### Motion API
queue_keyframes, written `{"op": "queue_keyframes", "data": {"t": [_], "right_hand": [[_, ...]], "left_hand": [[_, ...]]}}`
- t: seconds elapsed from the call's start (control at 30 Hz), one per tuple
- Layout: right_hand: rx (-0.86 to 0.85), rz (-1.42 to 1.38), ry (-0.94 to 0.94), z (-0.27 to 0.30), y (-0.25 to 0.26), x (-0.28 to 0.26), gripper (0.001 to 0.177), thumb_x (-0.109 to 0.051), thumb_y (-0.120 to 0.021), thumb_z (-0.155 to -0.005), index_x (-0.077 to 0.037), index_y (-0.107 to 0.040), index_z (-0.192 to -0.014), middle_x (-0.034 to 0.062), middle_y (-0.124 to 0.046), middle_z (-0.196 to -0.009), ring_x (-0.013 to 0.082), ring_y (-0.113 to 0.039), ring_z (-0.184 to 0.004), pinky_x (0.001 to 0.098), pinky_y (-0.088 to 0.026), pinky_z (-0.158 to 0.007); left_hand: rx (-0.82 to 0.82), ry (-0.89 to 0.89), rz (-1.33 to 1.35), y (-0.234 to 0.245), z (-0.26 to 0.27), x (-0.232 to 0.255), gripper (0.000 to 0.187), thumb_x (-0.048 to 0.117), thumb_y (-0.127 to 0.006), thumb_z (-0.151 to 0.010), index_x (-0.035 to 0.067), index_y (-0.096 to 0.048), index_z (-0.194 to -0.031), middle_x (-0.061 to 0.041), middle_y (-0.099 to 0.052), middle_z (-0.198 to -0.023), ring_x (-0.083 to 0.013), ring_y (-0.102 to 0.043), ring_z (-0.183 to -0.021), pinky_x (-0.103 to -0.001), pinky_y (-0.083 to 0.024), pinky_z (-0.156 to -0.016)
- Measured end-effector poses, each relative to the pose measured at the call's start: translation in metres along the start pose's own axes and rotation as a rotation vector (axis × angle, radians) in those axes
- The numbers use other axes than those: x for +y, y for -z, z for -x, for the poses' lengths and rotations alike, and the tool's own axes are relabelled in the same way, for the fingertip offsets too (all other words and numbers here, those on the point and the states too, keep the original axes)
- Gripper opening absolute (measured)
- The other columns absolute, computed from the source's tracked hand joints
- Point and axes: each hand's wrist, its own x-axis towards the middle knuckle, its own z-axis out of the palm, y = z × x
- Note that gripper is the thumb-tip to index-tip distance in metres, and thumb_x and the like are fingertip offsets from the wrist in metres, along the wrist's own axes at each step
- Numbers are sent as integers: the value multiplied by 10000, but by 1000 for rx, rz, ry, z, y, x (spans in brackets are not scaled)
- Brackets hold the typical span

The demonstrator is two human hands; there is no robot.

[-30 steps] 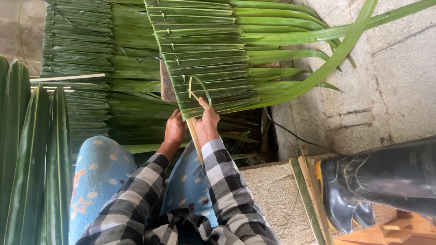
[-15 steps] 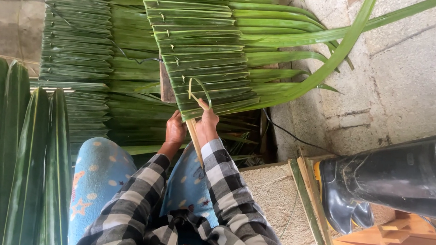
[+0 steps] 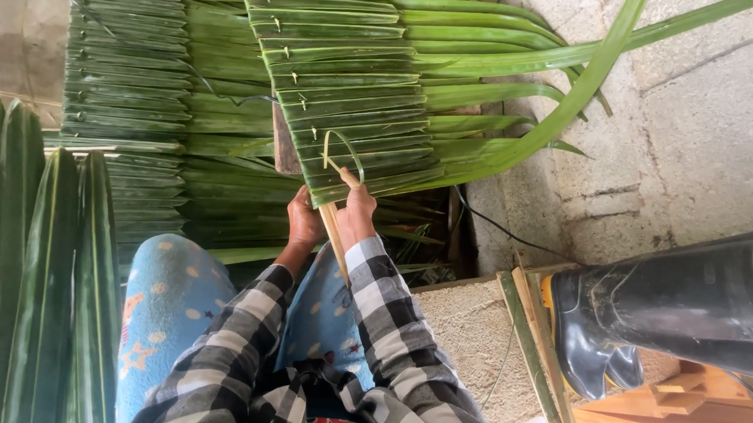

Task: Weaving individual palm leaves over a wooden stick to create a thatched mat or roof section

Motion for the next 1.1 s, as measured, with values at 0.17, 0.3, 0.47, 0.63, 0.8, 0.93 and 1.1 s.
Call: {"op": "queue_keyframes", "data": {"t": [0.17,0.3,0.47,0.63,0.8,0.93,1.1], "right_hand": [[-23,-29,-26,-35,-1,6,1018,-66,-982,-520,171,-459,-1360,359,-485,-1348,499,-398,-1380,745,-230,-1073],[0,6,-8,-11,-1,-1,922,-49,-923,-620,179,-445,-1374,405,-414,-1456,498,-276,-1476,657,-192,-1160],[-5,-35,22,7,-4,-5,928,-28,-910,-619,182,-425,-1382,411,-362,-1495,481,-226,-1498,618,-155,-1193],[-8,-74,10,-52,5,23,752,18,-862,-691,214,-463,-1299,378,-517,-1280,469,-535,-1266,639,-452,-991],[-7,-172,21,-18,14,15,624,41,-871,-681,209,-548,-1188,327,-608,-1126,357,-654,-1027,546,-562,-782],[-12,-203,4,-4,11,8,517,49,-848,-699,212,-580,-1111,295,-627,-1045,331,-670,-935,519,-579,-711],[-77,-22,-13,-3,13,-4,878,-52,-910,-682,187,-411,-1364,373,-455,-1347,527,-439,-1355,660,-355,-1083]], "left_hand": [[-22,-27,-105,5,-7,-11,105,-11,-708,-785,64,-750,-847,-126,-685,-809,-380,-699,-847,-479,-529,-756],[-5,64,-68,1,-4,1,112,33,-666,-829,116,-736,-858,-91,-715,-808,-256,-716,-891,-471,-506,-757],[-47,92,-216,27,-15,19,122,63,-649,-865,83,-742,-940,-157,-738,-882,-406,-696,-944,-528,-541,-819],[159,-484,-608,37,-18,96,57,114,-741,-904,166,-722,-921,0,-607,-897,-251,-663,-873,-336,-558,-812],[90,-591,-760,1,-29,57,160,268,-810,-811,161,-713,-881,-23,-573,-903,-272,-587,-859,-374,-480,-745],[121,-574,-744,-1,-30,65,148,294,-734,-934,187,-652,-874,9,-579,-779,-243,-602,-829,-358,-460,-753],[112,-455,-488,11,-22,117,68,225,-655,-1015,168,-633,-984,-53,-650,-738,-306,-670,-742,-395,-528,-730]]}}
